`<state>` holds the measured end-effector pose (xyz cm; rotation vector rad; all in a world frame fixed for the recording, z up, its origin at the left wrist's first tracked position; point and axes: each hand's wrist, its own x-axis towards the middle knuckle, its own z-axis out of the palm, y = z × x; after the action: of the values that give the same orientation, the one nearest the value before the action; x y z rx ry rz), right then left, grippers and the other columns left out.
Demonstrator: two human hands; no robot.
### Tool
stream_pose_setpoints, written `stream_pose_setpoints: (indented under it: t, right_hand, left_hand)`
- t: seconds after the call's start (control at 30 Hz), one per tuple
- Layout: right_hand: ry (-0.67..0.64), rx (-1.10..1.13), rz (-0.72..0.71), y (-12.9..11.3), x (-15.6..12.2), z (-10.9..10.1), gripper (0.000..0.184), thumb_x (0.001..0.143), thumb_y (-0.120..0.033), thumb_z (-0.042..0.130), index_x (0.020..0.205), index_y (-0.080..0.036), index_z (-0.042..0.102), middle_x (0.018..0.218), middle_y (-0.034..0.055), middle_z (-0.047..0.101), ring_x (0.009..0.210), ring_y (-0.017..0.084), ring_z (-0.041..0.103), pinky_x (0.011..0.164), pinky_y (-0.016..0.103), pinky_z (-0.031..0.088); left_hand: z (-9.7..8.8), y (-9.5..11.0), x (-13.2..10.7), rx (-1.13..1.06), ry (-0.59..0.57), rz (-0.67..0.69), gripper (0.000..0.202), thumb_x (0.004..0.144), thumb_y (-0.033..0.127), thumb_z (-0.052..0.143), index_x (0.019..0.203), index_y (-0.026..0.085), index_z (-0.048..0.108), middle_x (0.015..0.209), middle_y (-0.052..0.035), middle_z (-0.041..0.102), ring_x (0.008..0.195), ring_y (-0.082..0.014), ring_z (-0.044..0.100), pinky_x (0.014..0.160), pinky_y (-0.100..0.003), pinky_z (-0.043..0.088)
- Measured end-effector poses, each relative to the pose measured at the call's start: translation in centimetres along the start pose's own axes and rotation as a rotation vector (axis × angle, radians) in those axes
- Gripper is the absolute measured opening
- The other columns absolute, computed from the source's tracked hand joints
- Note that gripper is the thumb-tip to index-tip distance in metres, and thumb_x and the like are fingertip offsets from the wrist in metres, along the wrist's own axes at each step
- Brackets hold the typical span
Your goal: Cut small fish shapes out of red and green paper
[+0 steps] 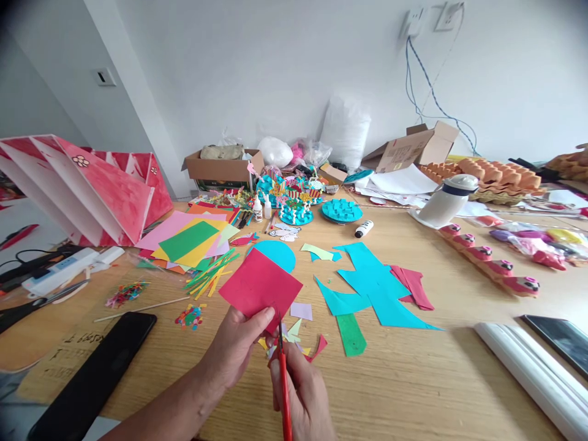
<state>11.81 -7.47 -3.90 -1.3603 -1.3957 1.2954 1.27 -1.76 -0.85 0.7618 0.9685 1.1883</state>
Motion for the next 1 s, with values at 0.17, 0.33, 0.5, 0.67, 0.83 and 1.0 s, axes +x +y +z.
stream_pose_setpoints:
  t: [0.17,0.33,0.5,0.67,0.83,1.0]
  right_hand:
    - [-0.009,0.034,-0.016,0.11,0.08,0.20,0.043,0.083,-0.058,0.037,0.064,-0.020,0.046,0.055,-0.0037,0.042,0.049,0.012,0.040,0.047,0.022,0.035]
    - [-0.024,0.057,0.004,0.33,0.08,0.15,0.043,0.083,-0.059,0.037,0.064,-0.020,0.043,0.053,-0.0049,0.040,0.047,0.010,0.037,0.044,0.021,0.031]
    - [-0.009,0.019,-0.029,0.49,0.10,0.03,0.043,0.084,-0.058,0.035,0.063,-0.021,0.042,0.050,-0.0049,0.040,0.046,0.011,0.035,0.044,0.023,0.028]
    - [0.011,0.010,-0.058,0.82,0.26,0.04,0.042,0.083,-0.057,0.038,0.062,-0.021,0.042,0.049,-0.0052,0.040,0.045,0.011,0.036,0.043,0.023,0.028]
    - [-0.025,0.062,-0.001,0.67,0.03,0.11,0.041,0.085,-0.055,0.036,0.064,-0.021,0.043,0.050,-0.0052,0.039,0.046,0.011,0.038,0.045,0.023,0.032]
    - [0.018,0.057,-0.010,0.13,-0.20,0.09,0.041,0.083,-0.056,0.038,0.072,-0.019,0.050,0.056,-0.0039,0.041,0.051,0.013,0.040,0.052,0.025,0.038]
  left_hand:
    - [-0.16,-0.34,0.32,0.017,0.007,-0.003,0.019,0.058,0.028,0.065,0.067,0.015,0.054,0.047,0.0037,0.054,0.042,-0.0088,0.046,0.042,-0.020,0.037]
    - [-0.10,-0.31,0.27,0.039,0.004,-0.012,0.018,0.058,0.028,0.064,0.066,0.015,0.054,0.046,0.0037,0.053,0.041,-0.0087,0.045,0.042,-0.019,0.037]
    - [-0.06,-0.19,-0.03,0.053,0.008,0.018,0.014,0.063,0.027,0.061,0.063,0.015,0.054,0.047,0.0037,0.051,0.042,-0.0079,0.044,0.044,-0.020,0.037]
    - [-0.22,-0.42,-0.11,0.082,0.005,0.038,0.014,0.065,0.028,0.060,0.061,0.015,0.054,0.048,0.0036,0.052,0.042,-0.0082,0.043,0.045,-0.020,0.037]
    - [-0.28,-0.41,-0.01,0.091,0.013,0.044,0.012,0.065,0.026,0.061,0.063,0.016,0.054,0.049,0.0032,0.052,0.044,-0.0088,0.044,0.045,-0.020,0.037]
    - [-0.50,-0.58,0.22,0.107,0.002,0.044,0.015,0.063,0.028,0.063,0.062,0.016,0.053,0.050,0.0035,0.052,0.046,-0.0091,0.045,0.048,-0.021,0.038]
